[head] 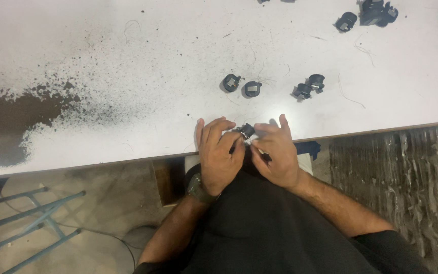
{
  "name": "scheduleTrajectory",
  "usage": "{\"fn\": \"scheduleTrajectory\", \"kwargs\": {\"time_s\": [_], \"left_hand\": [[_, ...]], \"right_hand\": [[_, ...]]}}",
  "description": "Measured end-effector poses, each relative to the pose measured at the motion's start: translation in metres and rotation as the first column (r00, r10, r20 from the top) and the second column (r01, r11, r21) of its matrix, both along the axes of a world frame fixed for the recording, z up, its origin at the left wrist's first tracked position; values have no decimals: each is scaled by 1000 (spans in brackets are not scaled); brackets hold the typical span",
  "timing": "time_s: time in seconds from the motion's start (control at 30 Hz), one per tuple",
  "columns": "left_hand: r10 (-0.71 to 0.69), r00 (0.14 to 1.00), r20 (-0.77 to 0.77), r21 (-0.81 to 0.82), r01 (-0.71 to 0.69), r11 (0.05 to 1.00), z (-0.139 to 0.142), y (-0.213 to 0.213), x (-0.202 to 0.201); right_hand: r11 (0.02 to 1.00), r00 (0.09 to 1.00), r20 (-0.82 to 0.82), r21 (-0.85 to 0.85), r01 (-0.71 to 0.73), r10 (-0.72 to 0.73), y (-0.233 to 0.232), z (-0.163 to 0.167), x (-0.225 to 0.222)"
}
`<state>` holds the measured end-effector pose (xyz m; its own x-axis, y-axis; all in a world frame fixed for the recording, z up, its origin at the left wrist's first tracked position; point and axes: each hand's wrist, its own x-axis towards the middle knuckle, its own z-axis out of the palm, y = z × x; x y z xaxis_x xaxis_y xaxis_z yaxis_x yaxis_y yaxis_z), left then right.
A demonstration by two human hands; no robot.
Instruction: The person sits at a white workbench and assembles small black plastic components by hand, fitting pieces together one at a time and setting completed assemblies aside on the table. They occasionally use a small blade-like tool while working through the pile of parts.
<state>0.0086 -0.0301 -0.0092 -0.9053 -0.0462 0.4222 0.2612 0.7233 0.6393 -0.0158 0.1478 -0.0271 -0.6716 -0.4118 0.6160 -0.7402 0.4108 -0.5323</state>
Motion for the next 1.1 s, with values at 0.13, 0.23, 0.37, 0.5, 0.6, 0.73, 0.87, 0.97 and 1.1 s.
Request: {"fn": "scheduleTrajectory", "kwargs": {"time_s": [0.13,0.23,0.37,0.5,0.6,0.73,0.87,0.97,1.1], "left_hand": [[-17,1000,0,-6,17,1000,-1,0,-1],[-30,999,11,3,30,1000,-3,-2,-1],[-55,998,29,-9,55,998,-3,-6,1],[-34,999,25,3,34,999,5,-10,1],[-7,1000,3,-34,7,999,15,-20,-6],[-175,982,77,-155,185,970,25,-35,-22],[-207,964,165,-196,238,951,17,-33,-34],[-158,971,181,-184,191,964,8,-42,-32],[60,997,57,-195,-48,980,4,-75,-26]], "right_hand": [[998,998,7,-1,-66,66,0,0,0],[1000,999,-30,21,-17,17,-2,1,-1],[997,1000,-10,76,-8,8,-4,6,-2],[996,997,21,51,-74,73,-2,15,-7],[999,999,-35,12,41,-40,7,25,-10],[970,979,21,135,200,-205,14,34,-18],[959,984,47,235,157,-172,0,31,-20],[952,981,50,255,167,-185,-5,25,-22],[966,986,52,214,147,-161,-1,20,-22]]}}
